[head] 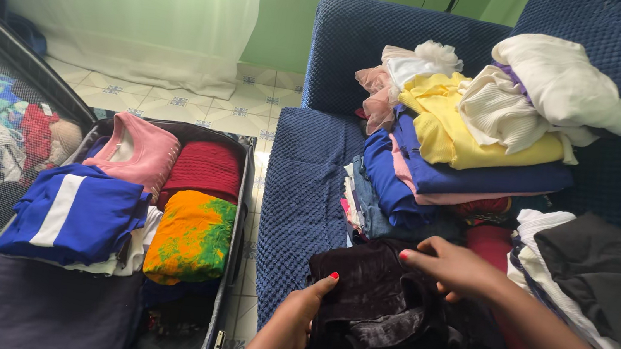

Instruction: The person organizes and packs clothes into a suitcase, transferring various items from a couch into the suitcase compartments.

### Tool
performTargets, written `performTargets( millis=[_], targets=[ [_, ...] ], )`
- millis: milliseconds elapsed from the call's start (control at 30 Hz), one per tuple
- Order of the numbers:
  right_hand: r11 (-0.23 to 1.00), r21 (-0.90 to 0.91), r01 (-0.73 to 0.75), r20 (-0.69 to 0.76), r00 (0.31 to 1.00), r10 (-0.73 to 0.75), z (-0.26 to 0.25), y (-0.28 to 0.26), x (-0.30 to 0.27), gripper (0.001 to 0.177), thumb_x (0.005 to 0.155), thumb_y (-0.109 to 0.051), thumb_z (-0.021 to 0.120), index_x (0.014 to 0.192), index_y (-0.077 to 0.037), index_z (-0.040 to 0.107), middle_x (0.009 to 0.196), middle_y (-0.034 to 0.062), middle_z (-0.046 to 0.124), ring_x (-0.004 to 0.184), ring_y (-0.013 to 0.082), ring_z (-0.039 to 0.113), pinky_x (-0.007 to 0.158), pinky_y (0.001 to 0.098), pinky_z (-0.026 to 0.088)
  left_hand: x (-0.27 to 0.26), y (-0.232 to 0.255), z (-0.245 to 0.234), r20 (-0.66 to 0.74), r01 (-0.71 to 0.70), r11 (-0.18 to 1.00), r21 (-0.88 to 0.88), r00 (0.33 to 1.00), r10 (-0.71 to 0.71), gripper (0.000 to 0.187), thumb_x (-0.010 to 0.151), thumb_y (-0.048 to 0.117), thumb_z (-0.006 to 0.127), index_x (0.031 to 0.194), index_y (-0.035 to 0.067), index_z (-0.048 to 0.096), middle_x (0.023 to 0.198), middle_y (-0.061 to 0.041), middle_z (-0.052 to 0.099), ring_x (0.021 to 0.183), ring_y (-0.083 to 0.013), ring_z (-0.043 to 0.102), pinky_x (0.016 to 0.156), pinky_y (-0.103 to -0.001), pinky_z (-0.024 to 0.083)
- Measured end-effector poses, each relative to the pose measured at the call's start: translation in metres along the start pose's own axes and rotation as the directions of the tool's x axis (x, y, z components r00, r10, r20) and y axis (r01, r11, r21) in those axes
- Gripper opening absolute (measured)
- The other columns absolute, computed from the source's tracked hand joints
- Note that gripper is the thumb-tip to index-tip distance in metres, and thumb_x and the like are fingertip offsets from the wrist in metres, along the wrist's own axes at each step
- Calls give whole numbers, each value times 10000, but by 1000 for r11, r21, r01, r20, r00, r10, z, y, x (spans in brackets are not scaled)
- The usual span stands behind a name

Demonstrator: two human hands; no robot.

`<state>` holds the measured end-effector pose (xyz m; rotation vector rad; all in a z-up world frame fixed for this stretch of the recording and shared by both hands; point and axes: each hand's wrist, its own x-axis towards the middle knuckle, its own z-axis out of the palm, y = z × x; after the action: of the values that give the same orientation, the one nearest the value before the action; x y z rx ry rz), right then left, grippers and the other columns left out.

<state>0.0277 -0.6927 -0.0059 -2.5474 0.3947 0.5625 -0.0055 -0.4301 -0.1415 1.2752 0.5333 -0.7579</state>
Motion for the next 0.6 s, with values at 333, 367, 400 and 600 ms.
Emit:
performTargets(
  millis=[333,367,400,600],
  targets=[
    [942,-304,143,18,989,-145,13,-7,-7,919,702,-414,862,1495,-249,427,1321,152,533,1195,297,619,1015,370,538,-38,39,13,112,-25,991,-129,993,40,584,770,95,778,1301,-22,565,1110,-196,739,933,-268,748,800,-389,636],
    [948,-286,141,22,990,-140,11,-5,-4,923,695,-394,866,1495,-253,425,1288,144,559,1163,285,635,1000,368,546,-43,43,15,120,-61,991,-117,990,75,585,758,95,780,1294,-11,568,1101,-192,742,927,-265,754,798,-379,640],
    [948,-274,162,15,986,-165,11,-1,-1,918,696,-380,873,1490,-251,431,1274,139,559,1156,273,626,995,363,542,-48,47,16,129,-96,990,-105,986,110,587,747,95,782,1286,1,570,1093,-187,746,922,-263,760,795,-368,645],
    [957,-172,233,5,972,-236,7,25,21,901,687,-262,856,1488,-259,442,1209,116,577,1111,245,618,969,353,547,-61,63,25,218,-241,934,-263,929,301,575,741,116,809,1263,58,574,1063,-103,714,963,-209,714,810,-350,624]
  ],
)
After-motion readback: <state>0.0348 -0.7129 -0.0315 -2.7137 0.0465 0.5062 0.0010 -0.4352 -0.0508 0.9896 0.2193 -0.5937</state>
